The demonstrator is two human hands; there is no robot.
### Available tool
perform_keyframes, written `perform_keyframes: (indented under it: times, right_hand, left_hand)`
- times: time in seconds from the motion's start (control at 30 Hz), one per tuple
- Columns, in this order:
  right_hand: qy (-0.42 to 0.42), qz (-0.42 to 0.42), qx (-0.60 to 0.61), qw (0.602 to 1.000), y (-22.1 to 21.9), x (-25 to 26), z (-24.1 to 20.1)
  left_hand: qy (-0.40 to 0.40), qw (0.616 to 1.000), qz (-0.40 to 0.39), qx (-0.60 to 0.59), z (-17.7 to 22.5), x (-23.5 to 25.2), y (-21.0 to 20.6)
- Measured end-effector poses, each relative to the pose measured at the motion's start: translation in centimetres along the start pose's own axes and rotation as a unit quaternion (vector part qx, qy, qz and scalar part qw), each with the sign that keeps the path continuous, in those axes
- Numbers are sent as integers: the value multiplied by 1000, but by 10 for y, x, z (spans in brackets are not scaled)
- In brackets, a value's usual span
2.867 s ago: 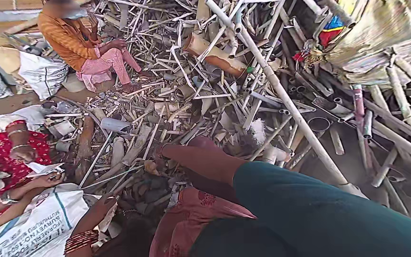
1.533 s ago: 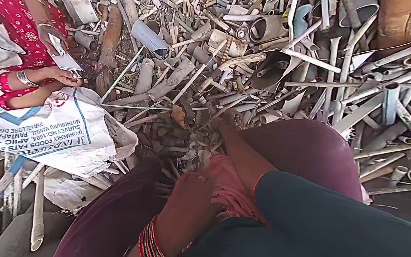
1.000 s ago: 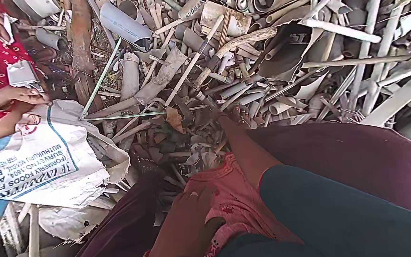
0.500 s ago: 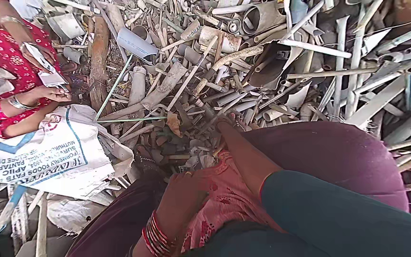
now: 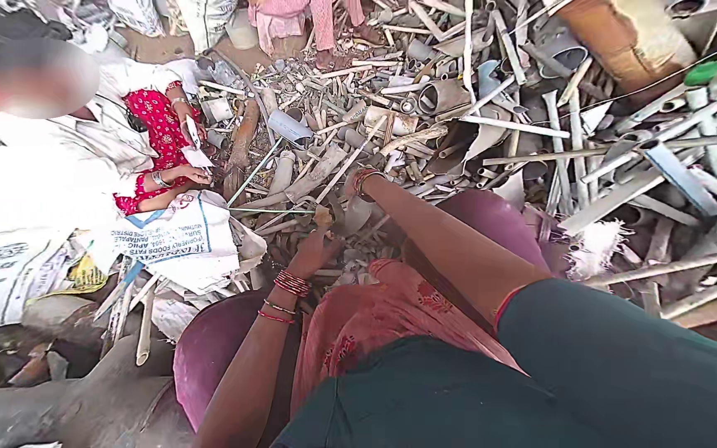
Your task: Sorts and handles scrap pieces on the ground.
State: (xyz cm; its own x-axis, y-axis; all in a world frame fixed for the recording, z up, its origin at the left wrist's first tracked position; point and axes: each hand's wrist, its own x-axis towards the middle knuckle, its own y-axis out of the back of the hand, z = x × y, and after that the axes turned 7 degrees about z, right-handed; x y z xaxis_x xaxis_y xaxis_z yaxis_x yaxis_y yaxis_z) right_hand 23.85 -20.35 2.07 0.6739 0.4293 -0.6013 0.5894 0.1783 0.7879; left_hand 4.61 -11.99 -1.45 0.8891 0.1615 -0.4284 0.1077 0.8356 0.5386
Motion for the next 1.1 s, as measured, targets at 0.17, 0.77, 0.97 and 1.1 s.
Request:
perform_keyframes:
  times: [0.17, 0.77, 0.97, 1.1]
  right_hand:
    - [166, -17, 3, 986, 20, -64, -28]
    - [252, 147, 121, 949, -51, -133, -71]
    - [246, 119, 55, 960, -68, -133, -84]
    - [162, 104, 28, 981, -69, -97, -82]
  left_hand:
    - [-18, 994, 109, -12, 37, -33, 3]
    - [98, 699, 395, -587, -11, -69, 27]
    - [31, 686, 399, -608, -20, -68, 38]
    - [18, 693, 387, -608, -19, -76, 42]
